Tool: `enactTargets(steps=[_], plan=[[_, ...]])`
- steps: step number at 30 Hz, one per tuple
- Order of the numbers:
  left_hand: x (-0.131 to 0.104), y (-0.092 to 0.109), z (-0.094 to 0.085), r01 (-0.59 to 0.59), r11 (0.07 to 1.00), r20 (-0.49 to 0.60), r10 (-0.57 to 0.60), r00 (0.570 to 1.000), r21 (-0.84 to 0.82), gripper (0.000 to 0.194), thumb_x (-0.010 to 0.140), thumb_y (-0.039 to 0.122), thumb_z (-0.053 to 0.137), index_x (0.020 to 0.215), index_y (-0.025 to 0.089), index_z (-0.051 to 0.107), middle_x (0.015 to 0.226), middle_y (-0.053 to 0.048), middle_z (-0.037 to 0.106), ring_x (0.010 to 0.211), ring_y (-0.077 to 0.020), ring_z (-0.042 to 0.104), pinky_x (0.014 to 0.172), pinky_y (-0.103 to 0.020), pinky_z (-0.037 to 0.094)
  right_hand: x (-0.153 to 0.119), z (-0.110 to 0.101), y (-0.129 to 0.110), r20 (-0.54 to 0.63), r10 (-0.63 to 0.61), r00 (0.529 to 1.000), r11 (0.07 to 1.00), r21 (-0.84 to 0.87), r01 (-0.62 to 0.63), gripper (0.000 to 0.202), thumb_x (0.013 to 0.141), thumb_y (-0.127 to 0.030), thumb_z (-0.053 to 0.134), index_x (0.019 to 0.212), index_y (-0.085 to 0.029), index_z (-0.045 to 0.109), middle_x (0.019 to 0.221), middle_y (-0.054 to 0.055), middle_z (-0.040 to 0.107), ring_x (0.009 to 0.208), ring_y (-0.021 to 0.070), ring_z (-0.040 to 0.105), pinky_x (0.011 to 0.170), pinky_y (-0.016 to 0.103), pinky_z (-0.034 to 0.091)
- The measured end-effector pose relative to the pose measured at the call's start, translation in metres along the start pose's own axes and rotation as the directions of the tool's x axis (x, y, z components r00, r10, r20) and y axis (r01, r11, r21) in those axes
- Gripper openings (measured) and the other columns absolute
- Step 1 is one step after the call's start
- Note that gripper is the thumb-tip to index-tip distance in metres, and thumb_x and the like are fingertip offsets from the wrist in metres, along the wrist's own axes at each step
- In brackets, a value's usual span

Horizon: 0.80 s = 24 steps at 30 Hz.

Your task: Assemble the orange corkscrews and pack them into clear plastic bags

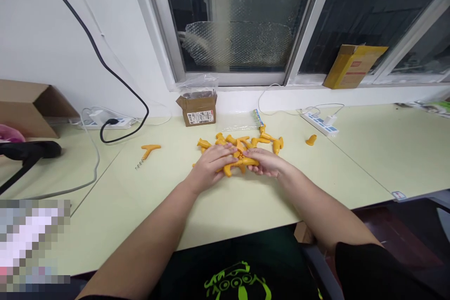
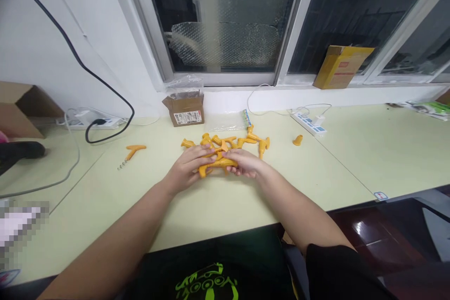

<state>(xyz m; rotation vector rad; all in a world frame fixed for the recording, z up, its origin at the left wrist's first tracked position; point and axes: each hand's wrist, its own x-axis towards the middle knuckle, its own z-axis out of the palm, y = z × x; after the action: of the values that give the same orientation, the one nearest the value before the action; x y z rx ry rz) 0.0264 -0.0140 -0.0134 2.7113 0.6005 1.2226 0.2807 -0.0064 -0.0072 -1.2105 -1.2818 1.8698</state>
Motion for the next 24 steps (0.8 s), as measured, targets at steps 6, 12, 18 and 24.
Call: enactTargets(steps=[6,12,18,24], plan=[[-0.004,-0.005,-0.003,0.523,0.664,-0.063,-0.649,0.758,-0.535,0.029,0.088,0.045,0.074,0.100,0.018,0.074,0.093,-0.007,0.075,0.087,-0.0236,0.072,0.085,-0.041,0.061,-0.012,-0.002,0.000,0.070,-0.721,0.689,0.602,-0.427,0.674,0.030,0.085,-0.043,0.079,0.104,-0.024,0.065,0.103,0.005,0.063,0.099,0.0219,0.063,0.090,0.040,0.054],[-0.005,-0.042,-0.040,0.327,0.275,-0.150,-0.921,0.359,-0.904,0.021,0.073,0.035,0.077,0.078,0.020,0.062,0.094,-0.005,0.073,0.099,-0.0228,0.071,0.096,-0.045,0.061,-0.026,-0.055,0.007,0.033,-0.775,0.631,0.322,-0.839,0.439,0.038,0.095,-0.038,0.061,0.129,-0.024,0.069,0.107,0.010,0.062,0.102,0.0272,0.063,0.094,0.047,0.052],[-0.042,-0.082,-0.083,0.783,0.097,-0.222,-0.974,-0.053,-0.614,0.021,0.072,0.026,0.074,0.074,0.021,0.054,0.065,0.000,0.058,0.065,-0.0190,0.065,0.073,-0.036,0.059,-0.038,-0.141,0.027,-0.501,-0.674,0.543,0.504,-0.849,-0.158,0.026,0.085,-0.040,0.062,0.104,-0.023,0.068,0.100,0.009,0.072,0.091,0.0275,0.063,0.093,0.049,0.049],[-0.078,-0.088,-0.091,0.996,0.081,-0.487,-0.872,0.057,-0.028,0.036,0.067,0.033,0.077,0.064,0.027,0.041,0.057,-0.002,0.049,0.067,-0.0288,0.059,0.061,-0.037,0.047,-0.045,-0.171,0.039,-0.721,-0.546,0.425,0.551,-0.692,-0.466,0.042,0.078,-0.032,0.066,0.118,-0.018,0.064,0.123,0.018,0.061,0.105,0.0322,0.062,0.090,0.044,0.049]])
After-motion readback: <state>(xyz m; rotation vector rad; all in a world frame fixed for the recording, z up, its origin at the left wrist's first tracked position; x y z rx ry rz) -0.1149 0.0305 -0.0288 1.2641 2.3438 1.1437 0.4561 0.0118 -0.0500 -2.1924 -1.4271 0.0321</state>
